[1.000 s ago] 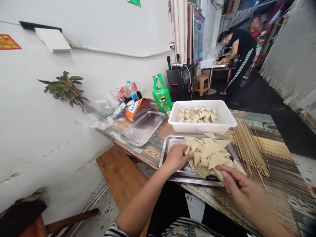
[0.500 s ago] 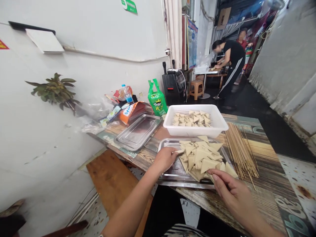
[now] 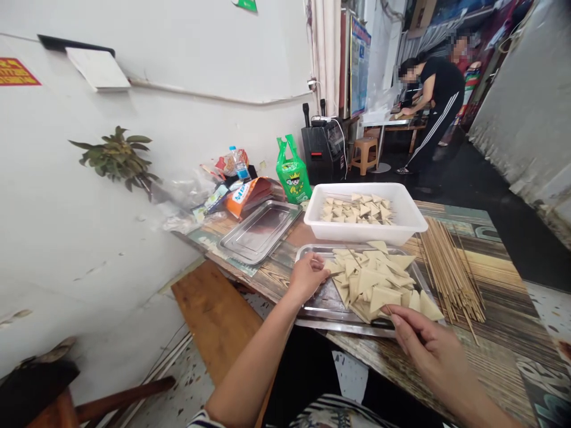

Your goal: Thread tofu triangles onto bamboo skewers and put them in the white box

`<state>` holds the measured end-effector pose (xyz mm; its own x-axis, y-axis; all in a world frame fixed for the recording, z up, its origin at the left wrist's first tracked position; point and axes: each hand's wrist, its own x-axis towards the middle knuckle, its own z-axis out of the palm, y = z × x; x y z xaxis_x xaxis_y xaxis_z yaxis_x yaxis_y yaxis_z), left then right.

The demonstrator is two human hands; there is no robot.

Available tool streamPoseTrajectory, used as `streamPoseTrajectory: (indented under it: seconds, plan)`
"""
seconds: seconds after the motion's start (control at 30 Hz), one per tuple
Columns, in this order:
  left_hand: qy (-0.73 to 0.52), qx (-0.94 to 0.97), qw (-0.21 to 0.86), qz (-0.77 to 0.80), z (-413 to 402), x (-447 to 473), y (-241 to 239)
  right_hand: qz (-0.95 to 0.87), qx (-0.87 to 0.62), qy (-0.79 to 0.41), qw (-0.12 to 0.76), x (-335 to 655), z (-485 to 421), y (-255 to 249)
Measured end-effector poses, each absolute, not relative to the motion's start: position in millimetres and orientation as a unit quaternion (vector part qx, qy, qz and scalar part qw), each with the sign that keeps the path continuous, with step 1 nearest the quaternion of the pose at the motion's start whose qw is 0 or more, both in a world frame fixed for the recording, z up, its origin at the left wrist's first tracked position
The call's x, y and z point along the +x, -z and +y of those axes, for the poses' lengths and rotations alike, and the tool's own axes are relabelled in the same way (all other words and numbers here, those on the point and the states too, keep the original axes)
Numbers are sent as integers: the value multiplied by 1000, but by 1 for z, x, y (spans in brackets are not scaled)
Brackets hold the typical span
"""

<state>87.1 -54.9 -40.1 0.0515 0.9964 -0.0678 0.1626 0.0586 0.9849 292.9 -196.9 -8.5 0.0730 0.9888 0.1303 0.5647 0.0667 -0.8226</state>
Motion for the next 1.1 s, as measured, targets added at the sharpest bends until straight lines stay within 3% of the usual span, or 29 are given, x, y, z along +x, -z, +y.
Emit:
streamPoseTrajectory:
  seconds: [0.17, 0.5, 0.87, 1.1]
  plan:
    - [-424, 540, 502, 526, -57, 89, 28, -628, -617, -283, 382, 293, -197, 7]
    - [-488, 328, 696, 412, -62, 83, 7, -635, -606, -293, 380, 291, -196, 14]
    - [-507, 354, 643, 451, -60, 80, -1, -636, -612, -281, 378, 292, -198, 8]
    - [-473, 214, 783, 343, -54, 80, 6, -634, -607, -284, 386, 291, -197, 10]
